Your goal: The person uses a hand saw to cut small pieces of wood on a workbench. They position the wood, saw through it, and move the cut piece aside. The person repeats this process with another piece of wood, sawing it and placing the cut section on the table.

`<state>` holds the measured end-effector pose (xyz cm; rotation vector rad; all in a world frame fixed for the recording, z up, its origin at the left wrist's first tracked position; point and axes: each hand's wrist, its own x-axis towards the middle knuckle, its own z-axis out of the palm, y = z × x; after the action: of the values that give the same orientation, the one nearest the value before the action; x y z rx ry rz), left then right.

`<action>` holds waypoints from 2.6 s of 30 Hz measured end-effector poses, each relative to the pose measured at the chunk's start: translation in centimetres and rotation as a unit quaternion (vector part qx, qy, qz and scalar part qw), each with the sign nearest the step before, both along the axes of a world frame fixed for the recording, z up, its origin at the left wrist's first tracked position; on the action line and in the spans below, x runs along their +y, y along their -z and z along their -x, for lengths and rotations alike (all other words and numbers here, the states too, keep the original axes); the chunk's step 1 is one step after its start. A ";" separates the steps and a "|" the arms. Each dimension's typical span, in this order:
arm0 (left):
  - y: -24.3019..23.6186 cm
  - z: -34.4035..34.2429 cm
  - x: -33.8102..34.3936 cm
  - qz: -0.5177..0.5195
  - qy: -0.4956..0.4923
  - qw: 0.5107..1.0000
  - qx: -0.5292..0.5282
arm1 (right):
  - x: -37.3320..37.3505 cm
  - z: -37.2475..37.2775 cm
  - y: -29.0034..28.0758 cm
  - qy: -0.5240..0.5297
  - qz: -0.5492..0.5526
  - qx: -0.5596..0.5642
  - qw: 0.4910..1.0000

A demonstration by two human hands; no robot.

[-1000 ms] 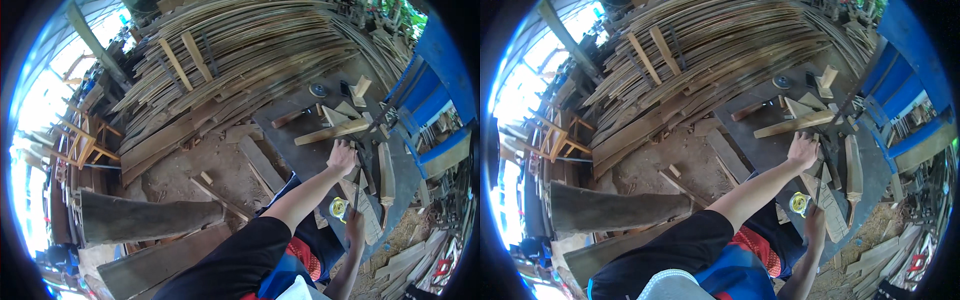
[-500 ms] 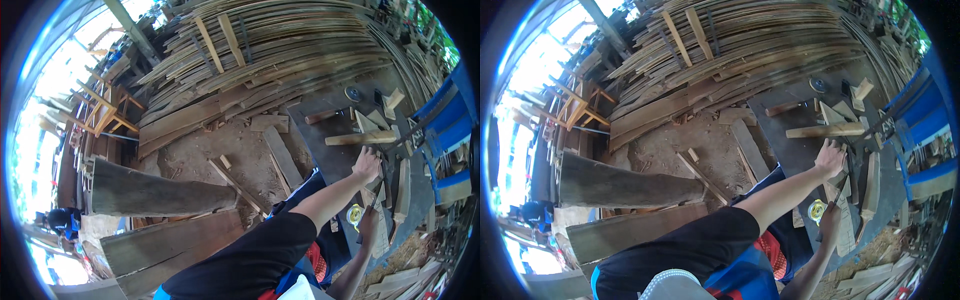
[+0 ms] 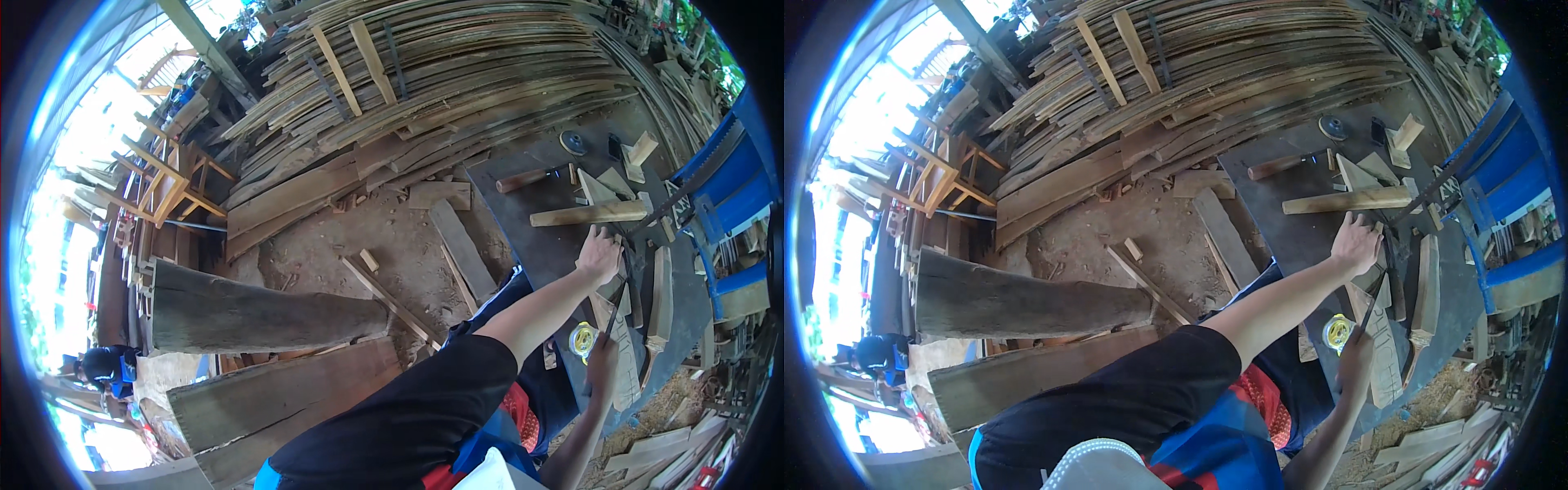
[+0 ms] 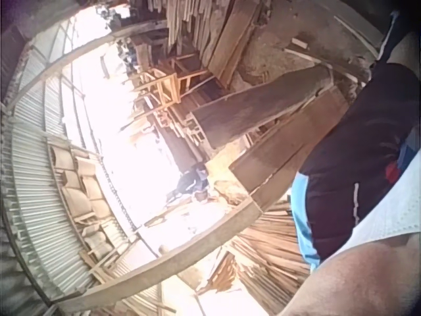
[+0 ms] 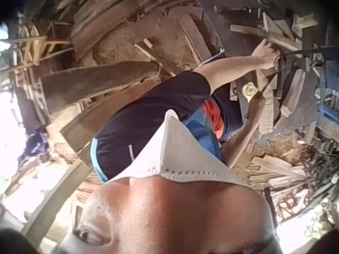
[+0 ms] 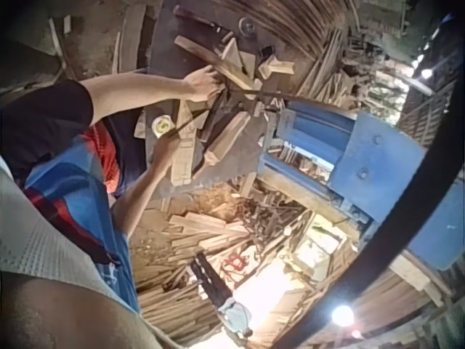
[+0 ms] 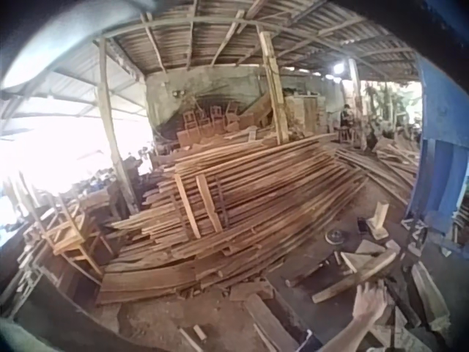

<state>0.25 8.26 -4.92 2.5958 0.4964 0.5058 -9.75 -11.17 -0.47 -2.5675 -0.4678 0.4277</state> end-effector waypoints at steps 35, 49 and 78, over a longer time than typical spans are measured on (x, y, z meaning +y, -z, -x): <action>-0.9 1.4 1.5 0.005 -0.014 0.997 0.075 | -4.4 -4.1 -0.9 0.026 0.031 0.106 0.993; -1.3 2.1 2.9 0.036 0.038 0.994 0.093 | -3.0 -0.4 -3.2 -0.040 0.057 0.009 0.998; 0.8 1.4 0.0 -0.061 0.003 0.998 -0.014 | -0.7 0.6 -0.1 -0.007 -0.043 0.013 0.999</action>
<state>-1.18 8.23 -5.70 2.7007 0.4628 0.5853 -10.33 -11.90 -0.39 -2.4744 -0.4835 0.4356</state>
